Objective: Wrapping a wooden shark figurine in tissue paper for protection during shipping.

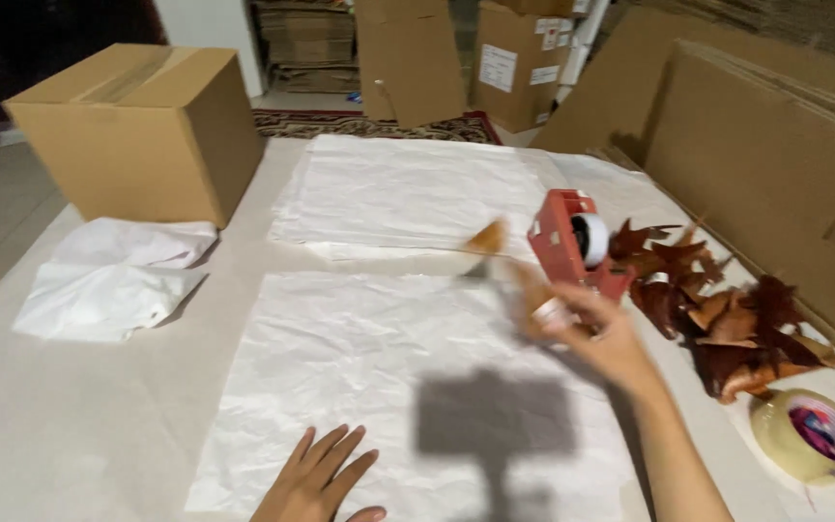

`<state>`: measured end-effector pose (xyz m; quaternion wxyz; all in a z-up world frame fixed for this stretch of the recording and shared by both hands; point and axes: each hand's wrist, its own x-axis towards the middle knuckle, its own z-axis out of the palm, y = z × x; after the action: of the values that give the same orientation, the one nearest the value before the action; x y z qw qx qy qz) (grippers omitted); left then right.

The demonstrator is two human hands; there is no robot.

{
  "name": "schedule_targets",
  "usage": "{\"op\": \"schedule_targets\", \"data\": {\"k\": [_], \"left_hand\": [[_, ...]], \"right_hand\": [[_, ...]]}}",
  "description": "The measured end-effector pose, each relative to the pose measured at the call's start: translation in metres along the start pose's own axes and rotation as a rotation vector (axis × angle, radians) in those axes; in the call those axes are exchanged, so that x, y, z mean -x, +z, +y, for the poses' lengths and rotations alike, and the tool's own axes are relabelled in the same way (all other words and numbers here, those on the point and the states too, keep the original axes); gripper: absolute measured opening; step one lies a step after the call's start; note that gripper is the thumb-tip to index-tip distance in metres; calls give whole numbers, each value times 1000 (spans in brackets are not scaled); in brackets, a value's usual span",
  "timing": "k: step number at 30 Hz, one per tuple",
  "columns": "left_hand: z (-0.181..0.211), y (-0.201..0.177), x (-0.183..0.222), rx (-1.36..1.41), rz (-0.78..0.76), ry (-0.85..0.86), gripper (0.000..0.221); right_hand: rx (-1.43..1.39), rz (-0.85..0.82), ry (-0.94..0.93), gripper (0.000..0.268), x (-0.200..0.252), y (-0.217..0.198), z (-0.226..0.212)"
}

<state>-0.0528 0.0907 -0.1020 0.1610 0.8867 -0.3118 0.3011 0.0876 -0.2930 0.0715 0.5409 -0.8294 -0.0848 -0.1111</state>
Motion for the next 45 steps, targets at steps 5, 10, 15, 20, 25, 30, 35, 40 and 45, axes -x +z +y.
{"op": "schedule_targets", "data": {"k": [5,10,15,20,25,30,35,40,45], "left_hand": [[8,-21,-13,79,-39,-16,59],[19,-38,-22,81,-3,-53,55],[26,-42,-19,26,14,-66,55],[29,-36,-11,-30,97,-72,51],[27,-22,6,-113,204,-18,46],[1,-78,11,-68,-117,-111,65],[-18,-169,-47,44,-240,-369,57],[-62,-152,-97,385,-308,-188,41],[-82,-95,-87,435,-307,-197,44]], "right_hand": [[116,-613,-421,63,2,78,46],[281,-584,-756,52,16,106,28],[330,-497,-861,42,9,101,47],[373,-508,-864,40,7,98,49],[345,-582,-804,51,18,101,40],[350,-451,-761,55,-18,73,76],[283,-394,-488,63,-4,16,23],[219,-565,-264,51,-7,27,38],[326,-541,-422,46,-10,63,81]]}}
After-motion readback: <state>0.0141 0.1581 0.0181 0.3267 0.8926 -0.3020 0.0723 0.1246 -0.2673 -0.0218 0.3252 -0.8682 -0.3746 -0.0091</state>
